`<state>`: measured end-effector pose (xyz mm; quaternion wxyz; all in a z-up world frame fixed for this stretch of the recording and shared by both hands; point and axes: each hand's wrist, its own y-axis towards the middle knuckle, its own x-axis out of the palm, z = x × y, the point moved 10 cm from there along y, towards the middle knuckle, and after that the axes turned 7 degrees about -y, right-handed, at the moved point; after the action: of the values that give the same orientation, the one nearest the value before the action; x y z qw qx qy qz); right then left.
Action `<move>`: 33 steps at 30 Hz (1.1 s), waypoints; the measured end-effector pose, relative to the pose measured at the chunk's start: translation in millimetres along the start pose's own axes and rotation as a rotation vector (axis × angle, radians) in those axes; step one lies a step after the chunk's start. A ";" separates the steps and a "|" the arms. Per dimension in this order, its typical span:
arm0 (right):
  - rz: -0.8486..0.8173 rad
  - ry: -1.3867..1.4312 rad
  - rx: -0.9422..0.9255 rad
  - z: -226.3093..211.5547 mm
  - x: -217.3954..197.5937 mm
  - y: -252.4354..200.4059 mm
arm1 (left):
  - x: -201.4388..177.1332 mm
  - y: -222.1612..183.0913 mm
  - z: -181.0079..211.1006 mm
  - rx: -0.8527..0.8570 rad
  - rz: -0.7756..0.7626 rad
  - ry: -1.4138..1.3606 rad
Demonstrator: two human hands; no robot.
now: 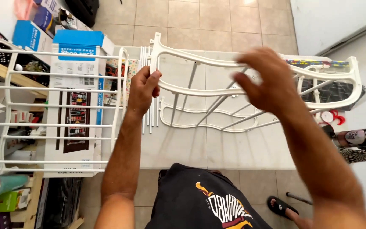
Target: Assembling a multi-tier shoe rack by inserting metal rods into plastic side frames on a table.
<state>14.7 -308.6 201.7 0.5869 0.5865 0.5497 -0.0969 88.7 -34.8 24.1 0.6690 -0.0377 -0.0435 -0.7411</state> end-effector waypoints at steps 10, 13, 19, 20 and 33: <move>-0.888 -0.290 -0.027 -1.0 146.7 44.4 | 41.7 48.7 -77.9 0.283 -0.105 -0.377; -0.829 -0.250 -0.036 4.6 152.6 45.0 | 87.7 56.0 -59.6 0.289 -0.267 -0.264; -0.821 -0.243 -0.048 21.1 167.0 41.7 | 112.3 57.2 -45.1 0.266 -0.397 -0.335; -0.809 -0.246 -0.056 22.5 168.2 42.3 | 113.6 60.9 -47.4 0.270 -0.408 -0.354; -0.843 -0.368 -0.077 25.4 168.2 31.5 | 128.9 60.5 -51.1 0.315 -0.479 -0.421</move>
<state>115.4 -230.2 85.0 0.6055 0.2627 0.6301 -0.4091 135.9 -174.2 -11.1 0.4503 -0.0748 -0.3019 -0.8370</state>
